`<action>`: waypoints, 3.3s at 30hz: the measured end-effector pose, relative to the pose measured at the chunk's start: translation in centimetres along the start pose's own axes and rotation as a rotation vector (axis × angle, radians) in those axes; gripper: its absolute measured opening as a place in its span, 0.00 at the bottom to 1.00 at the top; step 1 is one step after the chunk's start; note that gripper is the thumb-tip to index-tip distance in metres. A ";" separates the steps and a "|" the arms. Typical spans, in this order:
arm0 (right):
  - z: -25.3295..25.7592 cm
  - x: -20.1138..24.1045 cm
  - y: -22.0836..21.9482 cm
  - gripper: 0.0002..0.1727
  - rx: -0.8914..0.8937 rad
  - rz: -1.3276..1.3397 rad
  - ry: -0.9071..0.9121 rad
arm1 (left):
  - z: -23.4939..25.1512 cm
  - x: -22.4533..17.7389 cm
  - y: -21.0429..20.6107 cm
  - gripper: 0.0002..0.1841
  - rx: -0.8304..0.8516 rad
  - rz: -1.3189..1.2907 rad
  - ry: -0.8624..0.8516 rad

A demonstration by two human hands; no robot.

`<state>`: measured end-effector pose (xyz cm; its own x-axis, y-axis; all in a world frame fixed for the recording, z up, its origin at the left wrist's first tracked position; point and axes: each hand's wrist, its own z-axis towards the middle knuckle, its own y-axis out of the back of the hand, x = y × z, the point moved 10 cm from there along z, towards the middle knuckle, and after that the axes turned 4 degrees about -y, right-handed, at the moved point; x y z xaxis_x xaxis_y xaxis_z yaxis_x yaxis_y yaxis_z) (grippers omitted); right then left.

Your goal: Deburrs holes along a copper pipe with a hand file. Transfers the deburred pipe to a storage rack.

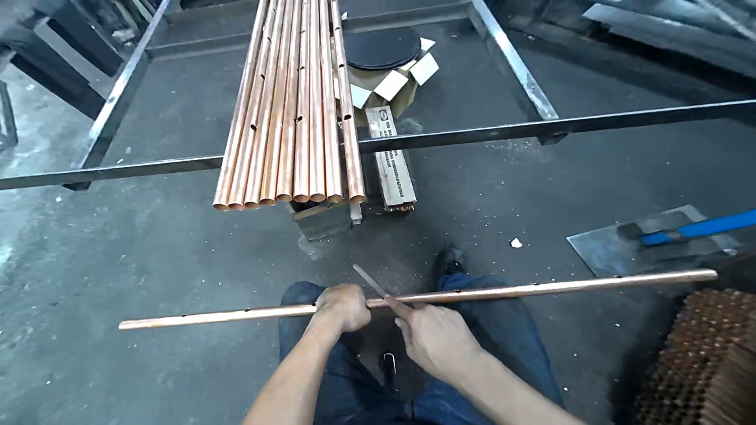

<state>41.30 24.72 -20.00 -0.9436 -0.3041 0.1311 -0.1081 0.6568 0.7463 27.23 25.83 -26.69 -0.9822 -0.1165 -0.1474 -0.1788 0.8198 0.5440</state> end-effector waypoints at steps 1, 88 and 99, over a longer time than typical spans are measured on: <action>-0.2 -0.2 0.3 0.30 -0.016 -0.002 0.001 | -0.2 -0.1 0.0 0.20 -0.008 0.004 -0.001; -11.4 -7.1 -3.2 0.27 -0.201 0.115 0.170 | -1.0 -3.2 -0.8 0.23 0.064 -0.002 0.072; -1.7 -4.7 0.0 0.29 -0.168 0.031 0.129 | -0.9 -3.3 -0.8 0.21 -0.007 0.018 0.089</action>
<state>46.21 25.00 -19.49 -0.8968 -0.3779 0.2302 -0.0155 0.5467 0.8372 30.58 25.07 -25.85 -0.9864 -0.1517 -0.0638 -0.1616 0.8183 0.5516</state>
